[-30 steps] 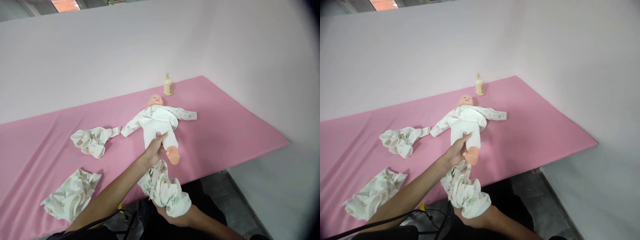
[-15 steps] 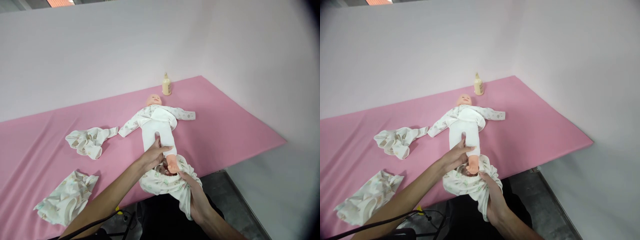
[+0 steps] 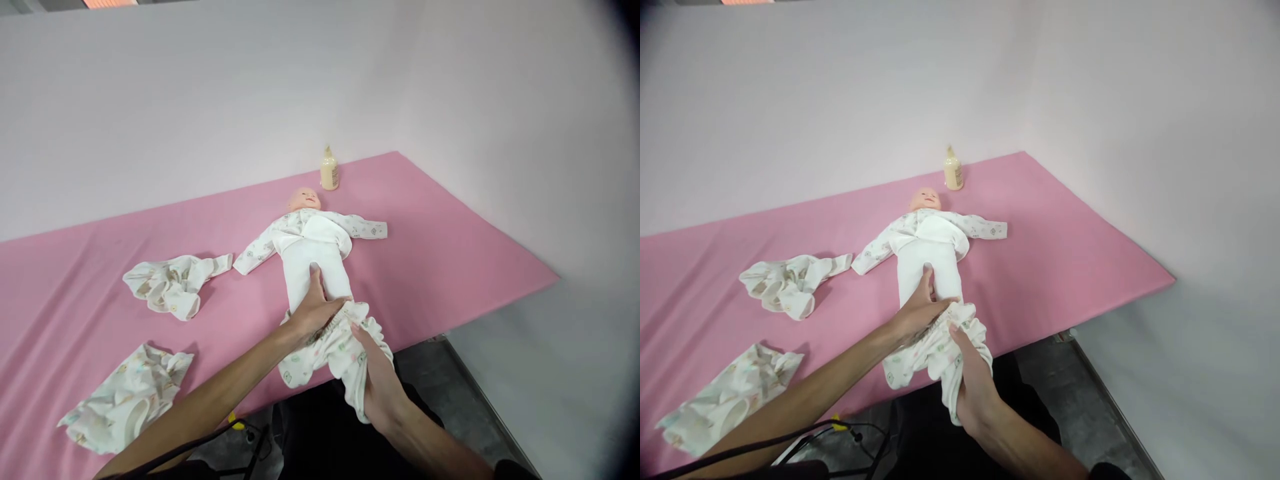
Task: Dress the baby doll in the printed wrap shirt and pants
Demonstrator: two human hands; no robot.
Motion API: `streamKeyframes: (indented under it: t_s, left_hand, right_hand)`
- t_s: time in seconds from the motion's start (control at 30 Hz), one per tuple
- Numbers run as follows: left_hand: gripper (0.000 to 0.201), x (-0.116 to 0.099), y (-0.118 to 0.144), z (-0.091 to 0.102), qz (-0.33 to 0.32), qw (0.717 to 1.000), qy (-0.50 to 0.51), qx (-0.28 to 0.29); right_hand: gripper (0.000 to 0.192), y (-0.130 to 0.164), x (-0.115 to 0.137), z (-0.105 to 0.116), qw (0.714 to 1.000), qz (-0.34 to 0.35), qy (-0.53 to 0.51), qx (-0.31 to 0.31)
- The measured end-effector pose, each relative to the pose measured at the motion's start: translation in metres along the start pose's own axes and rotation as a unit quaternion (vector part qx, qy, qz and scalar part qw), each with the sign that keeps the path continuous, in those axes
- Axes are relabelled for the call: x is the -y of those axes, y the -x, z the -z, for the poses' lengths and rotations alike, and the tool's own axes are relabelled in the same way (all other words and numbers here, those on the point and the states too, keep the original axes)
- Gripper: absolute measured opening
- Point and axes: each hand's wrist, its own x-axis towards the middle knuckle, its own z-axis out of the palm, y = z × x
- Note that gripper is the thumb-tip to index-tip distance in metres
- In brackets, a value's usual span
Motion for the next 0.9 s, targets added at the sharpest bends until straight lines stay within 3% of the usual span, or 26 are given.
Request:
streamKeyframes:
  t_s: [0.07, 0.17, 0.23, 0.37, 0.5, 0.7, 0.9]
  left_hand:
    - [0.121, -0.003, 0.002, -0.001, 0.015, 1.000, -0.017, 0.000]
    - [0.083, -0.008, 0.013, 0.005, 0.021, 0.998, -0.031, 0.050]
    - [0.069, -0.007, 0.029, 0.011, 0.018, 0.996, -0.052, 0.073]
    - [0.085, 0.001, 0.075, 0.021, -0.033, 0.979, -0.162, 0.118]
    - [0.103, 0.007, 0.105, 0.014, -0.051, 0.953, -0.269, 0.132]
    - [0.092, 0.008, 0.104, -0.003, -0.077, 0.930, -0.353, 0.066]
    - [0.075, 0.013, 0.096, -0.003, -0.105, 0.881, -0.461, 0.022]
  right_hand:
    - [0.045, -0.007, -0.001, -0.004, 1.000, 0.014, 0.007, -0.005]
    - [0.046, -0.012, -0.001, -0.006, 1.000, 0.015, 0.009, -0.016]
    - [0.046, -0.011, 0.000, -0.005, 1.000, 0.006, 0.008, -0.017]
    - [0.050, -0.007, 0.003, -0.005, 0.999, -0.035, 0.003, 0.001]
    - [0.056, -0.006, 0.001, -0.002, 0.998, -0.061, 0.008, 0.019]
    - [0.056, -0.004, 0.001, -0.002, 0.997, -0.063, 0.040, 0.032]
    - [0.051, -0.003, 0.000, -0.002, 0.995, -0.050, 0.038, 0.077]
